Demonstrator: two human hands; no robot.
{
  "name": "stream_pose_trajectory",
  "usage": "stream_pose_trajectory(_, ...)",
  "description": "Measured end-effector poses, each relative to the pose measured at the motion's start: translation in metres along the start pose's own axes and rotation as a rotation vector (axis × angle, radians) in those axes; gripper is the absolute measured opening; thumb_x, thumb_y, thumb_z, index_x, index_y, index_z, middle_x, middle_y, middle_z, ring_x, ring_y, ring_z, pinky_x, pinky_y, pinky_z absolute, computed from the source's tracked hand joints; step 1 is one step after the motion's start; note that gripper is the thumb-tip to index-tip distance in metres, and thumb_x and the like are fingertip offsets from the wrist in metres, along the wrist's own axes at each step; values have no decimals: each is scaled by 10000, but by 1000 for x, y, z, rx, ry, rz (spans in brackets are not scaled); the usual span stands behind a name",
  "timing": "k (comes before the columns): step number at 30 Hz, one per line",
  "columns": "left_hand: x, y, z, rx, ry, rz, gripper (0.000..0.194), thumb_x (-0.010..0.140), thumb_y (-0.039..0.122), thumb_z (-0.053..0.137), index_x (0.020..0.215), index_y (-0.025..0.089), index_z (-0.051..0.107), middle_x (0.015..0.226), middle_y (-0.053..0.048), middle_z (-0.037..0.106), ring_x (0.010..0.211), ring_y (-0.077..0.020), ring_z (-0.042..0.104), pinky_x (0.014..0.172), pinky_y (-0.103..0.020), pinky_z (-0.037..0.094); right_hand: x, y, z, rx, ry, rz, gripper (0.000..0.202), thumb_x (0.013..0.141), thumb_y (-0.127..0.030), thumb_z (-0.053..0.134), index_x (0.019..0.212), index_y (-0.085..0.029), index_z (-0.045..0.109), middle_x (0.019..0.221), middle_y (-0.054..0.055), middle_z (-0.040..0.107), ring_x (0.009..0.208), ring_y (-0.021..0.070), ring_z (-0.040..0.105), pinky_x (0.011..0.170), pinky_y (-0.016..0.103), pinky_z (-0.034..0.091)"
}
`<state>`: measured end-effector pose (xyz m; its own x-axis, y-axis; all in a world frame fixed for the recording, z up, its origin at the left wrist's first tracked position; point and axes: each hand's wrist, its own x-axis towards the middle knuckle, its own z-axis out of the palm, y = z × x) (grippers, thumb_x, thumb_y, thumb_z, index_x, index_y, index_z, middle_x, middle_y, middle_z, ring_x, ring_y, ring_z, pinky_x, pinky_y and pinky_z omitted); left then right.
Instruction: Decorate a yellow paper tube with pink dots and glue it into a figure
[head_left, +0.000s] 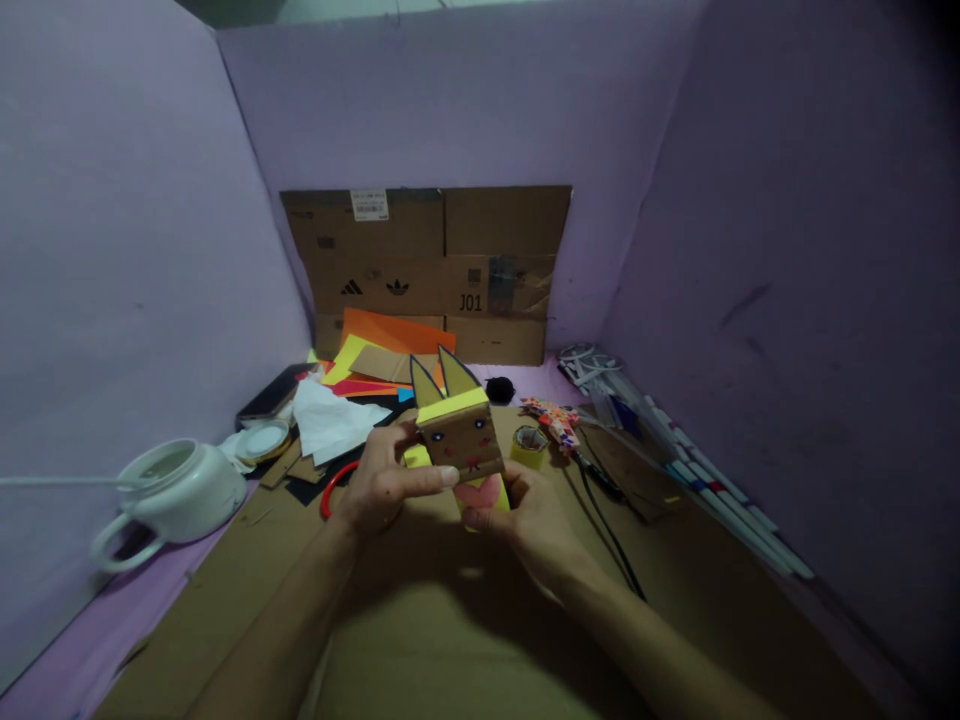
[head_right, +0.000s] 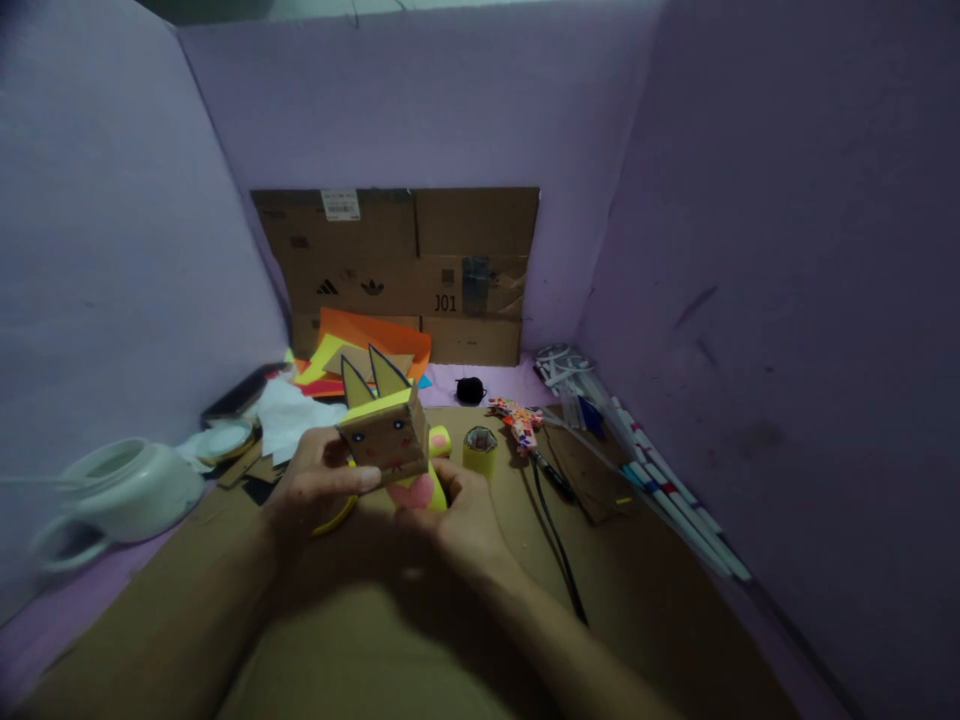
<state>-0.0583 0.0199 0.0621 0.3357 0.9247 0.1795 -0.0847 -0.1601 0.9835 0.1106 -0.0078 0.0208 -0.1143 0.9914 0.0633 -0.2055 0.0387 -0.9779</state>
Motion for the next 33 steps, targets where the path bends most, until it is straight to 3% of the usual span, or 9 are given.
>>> stream_pose_trajectory(12,-3,14,0,131,-30,-8,492,576,228,769,1056,143,701,1141,-108,671,1142,-351,528,961,-444,409,-2,-4,1,0,16,46,313,473,-95,745,771,-186,711,689,-7,672,588,138,548,571,256,426)
stream_pose_trajectory(17,-3,9,2,15,-83,2,574,595,216,774,1148,153,636,1115,-106,681,1160,-345,519,969,-445,396,0,-8,1,-79,23,-21,287,485,-127,722,766,-177,690,697,2,669,617,156,559,563,256,436)
stream_pose_trajectory(21,0,-1,8,-155,-77,77,576,651,247,745,1200,175,584,1170,-113,650,1168,-332,519,986,-447,381,3,-12,-5,-276,129,-188,303,557,-174,697,860,-173,682,762,24,693,683,200,610,607,293,479)
stream_pose_trajectory(25,3,-4,8,-330,-41,152,544,635,314,754,1142,186,605,1181,-100,634,1172,-329,514,976,-441,405,6,-13,-18,-506,273,-449,308,685,-210,669,993,-203,670,902,54,719,789,229,657,704,343,517)
stream_pose_trajectory(28,3,-4,0,-451,32,88,532,658,348,732,1151,205,593,1155,-88,645,1144,-311,536,951,-442,434,7,-15,-30,-711,298,-704,303,753,-148,618,1044,-225,648,979,64,713,878,225,658,778,359,516)
stream_pose_trajectory(33,-2,-11,-2,-468,26,-27,476,665,272,744,1115,204,609,1043,-71,696,1058,-282,603,931,-413,464,4,-20,-38,-1138,391,-1000,425,708,-16,557,1084,-207,616,1023,82,710,935,247,645,821,376,516)
